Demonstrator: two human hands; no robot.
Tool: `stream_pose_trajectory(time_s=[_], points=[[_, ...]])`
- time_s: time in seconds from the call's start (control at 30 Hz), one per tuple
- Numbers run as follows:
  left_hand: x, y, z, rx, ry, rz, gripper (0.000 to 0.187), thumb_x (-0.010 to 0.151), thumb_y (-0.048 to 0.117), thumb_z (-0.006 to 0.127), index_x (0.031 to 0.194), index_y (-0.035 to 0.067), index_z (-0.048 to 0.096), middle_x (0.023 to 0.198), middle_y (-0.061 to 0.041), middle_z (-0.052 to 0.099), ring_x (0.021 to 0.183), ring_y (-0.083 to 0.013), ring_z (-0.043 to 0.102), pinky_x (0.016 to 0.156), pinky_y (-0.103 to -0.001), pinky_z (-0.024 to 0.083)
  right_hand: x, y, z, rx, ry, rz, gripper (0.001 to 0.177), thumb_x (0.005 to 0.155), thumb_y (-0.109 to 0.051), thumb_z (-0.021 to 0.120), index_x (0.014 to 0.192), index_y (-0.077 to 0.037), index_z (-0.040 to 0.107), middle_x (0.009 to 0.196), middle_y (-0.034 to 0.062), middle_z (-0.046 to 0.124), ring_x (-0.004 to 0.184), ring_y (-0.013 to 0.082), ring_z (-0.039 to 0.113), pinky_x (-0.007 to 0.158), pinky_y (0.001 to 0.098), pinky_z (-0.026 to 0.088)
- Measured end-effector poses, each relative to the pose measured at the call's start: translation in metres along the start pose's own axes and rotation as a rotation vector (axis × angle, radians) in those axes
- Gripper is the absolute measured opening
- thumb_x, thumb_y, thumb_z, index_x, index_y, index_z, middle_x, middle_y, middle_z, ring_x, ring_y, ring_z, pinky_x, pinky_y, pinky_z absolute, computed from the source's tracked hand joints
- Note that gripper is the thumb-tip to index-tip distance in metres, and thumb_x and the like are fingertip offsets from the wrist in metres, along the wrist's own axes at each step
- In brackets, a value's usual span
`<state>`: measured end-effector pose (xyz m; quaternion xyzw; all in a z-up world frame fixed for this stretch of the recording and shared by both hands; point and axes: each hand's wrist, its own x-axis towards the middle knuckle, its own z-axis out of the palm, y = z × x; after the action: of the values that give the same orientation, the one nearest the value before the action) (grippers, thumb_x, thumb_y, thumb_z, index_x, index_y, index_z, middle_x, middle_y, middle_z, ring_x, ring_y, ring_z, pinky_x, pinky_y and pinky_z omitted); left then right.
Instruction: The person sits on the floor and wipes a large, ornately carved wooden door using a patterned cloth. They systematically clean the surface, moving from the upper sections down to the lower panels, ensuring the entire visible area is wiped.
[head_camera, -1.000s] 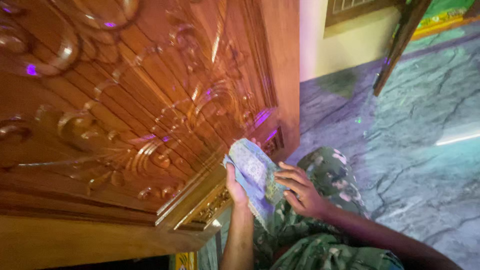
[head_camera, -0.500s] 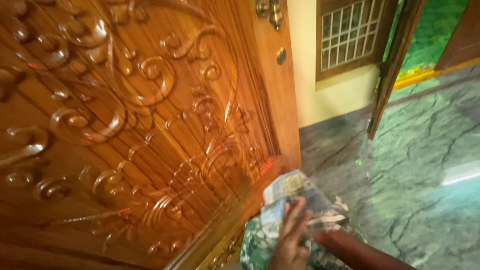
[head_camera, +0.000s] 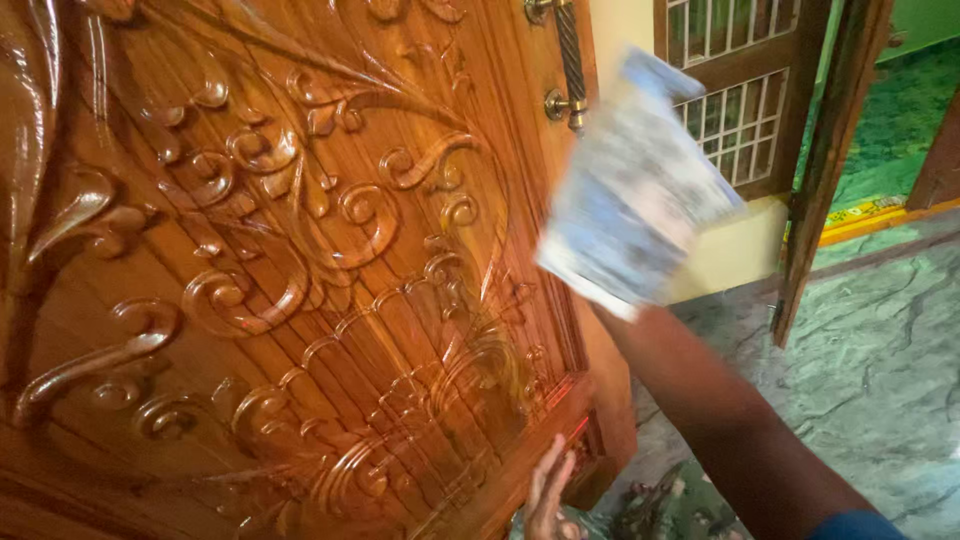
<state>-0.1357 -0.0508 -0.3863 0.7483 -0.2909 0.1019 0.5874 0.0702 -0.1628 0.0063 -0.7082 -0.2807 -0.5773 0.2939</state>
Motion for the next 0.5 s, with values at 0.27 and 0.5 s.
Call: stream_pose_trajectory(time_s=[0.27,0.5], points=[[0.132,0.178,-0.046,0.424,-0.056,0.600,0.070,0.110,0.054,0.036,0.154,0.002,0.052,0.167,-0.030,0.035,0.159,-0.0494,0.037,0.133,-0.058,0.032,0.045,0.002,0.034,-0.220,-0.051,0.024,0.084,0.103,-0.024,0.059,0.170,-0.028,0.009,0.174,0.0122,-0.010,0.161,0.0369,-0.011,0.129,0.0668,-0.001],[0.315,0.239,-0.101,1.139,0.576,0.616,0.077,0.104,0.054,0.055,0.164,0.013,0.031,0.171,-0.024,0.008,0.157,-0.0535,0.003,0.127,-0.072,0.001,0.048,-0.008,0.006,-0.350,-0.261,0.144,0.086,0.102,-0.046,0.062,0.170,-0.030,0.011,0.177,0.0120,0.001,0.165,0.0350,0.001,0.128,0.0694,0.003]])
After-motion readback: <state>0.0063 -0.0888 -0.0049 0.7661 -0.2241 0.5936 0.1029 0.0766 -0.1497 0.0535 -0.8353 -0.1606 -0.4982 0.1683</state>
